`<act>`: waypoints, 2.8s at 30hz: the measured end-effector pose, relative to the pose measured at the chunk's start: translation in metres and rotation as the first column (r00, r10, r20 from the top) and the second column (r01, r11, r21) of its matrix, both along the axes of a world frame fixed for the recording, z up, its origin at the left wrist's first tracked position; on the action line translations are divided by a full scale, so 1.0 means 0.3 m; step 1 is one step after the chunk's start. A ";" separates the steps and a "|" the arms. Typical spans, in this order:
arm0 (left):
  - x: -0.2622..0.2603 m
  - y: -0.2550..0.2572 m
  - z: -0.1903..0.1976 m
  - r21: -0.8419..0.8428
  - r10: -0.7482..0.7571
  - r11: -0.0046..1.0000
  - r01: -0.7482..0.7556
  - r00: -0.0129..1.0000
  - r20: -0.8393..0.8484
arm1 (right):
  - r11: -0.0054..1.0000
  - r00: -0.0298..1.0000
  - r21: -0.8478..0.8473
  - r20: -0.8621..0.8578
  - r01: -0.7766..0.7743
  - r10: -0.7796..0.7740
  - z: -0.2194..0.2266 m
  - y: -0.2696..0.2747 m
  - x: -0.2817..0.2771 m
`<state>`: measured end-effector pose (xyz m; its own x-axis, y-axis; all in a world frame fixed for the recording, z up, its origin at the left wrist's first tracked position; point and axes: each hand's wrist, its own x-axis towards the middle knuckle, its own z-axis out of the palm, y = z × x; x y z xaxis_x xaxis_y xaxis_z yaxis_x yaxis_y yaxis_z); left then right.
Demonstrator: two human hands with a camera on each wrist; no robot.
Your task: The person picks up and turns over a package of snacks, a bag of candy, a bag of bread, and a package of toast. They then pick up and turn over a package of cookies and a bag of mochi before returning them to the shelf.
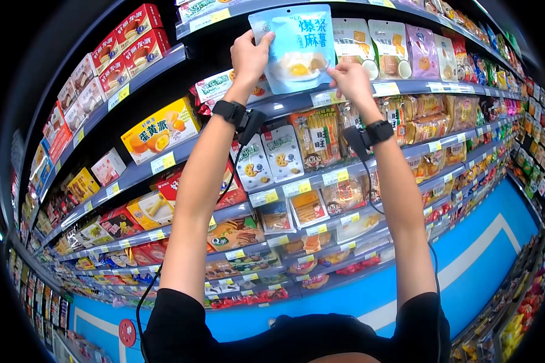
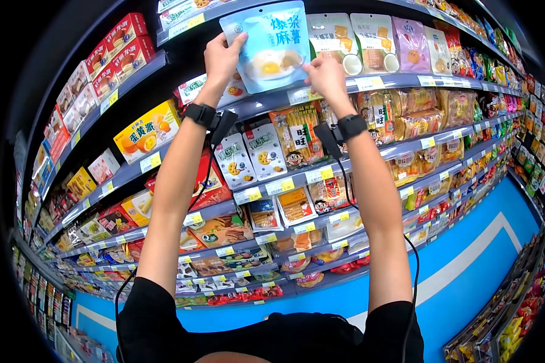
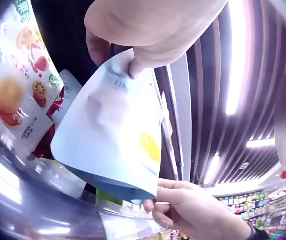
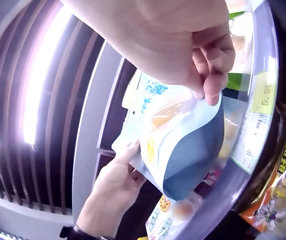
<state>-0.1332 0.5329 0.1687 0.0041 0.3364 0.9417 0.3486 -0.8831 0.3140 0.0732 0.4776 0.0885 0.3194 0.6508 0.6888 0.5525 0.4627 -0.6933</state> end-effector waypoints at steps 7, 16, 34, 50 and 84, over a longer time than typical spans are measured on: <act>0.045 0.095 0.006 -0.133 0.071 0.988 -0.079 0.996 -0.059 | 0.953 0.923 0.093 0.238 0.287 -0.301 -0.012 0.201 0.035; 0.063 0.171 -0.066 0.231 0.210 0.948 -0.220 0.975 0.068 | 0.905 0.868 0.070 0.261 0.419 -0.422 -0.016 0.171 0.034; 0.061 0.002 -0.314 0.371 0.201 0.928 0.010 0.827 -0.524 | 0.893 0.858 0.144 0.249 0.427 -0.450 -0.009 0.108 -0.077; -0.123 0.113 -0.212 0.539 0.528 0.821 -0.189 0.609 -0.591 | 0.872 0.786 0.207 0.378 0.444 -0.490 -0.042 0.081 -0.241; -0.128 0.117 -0.128 0.325 0.234 0.946 -0.009 0.711 -0.663 | 0.963 0.903 -0.133 0.398 0.234 -0.164 0.024 0.085 -0.068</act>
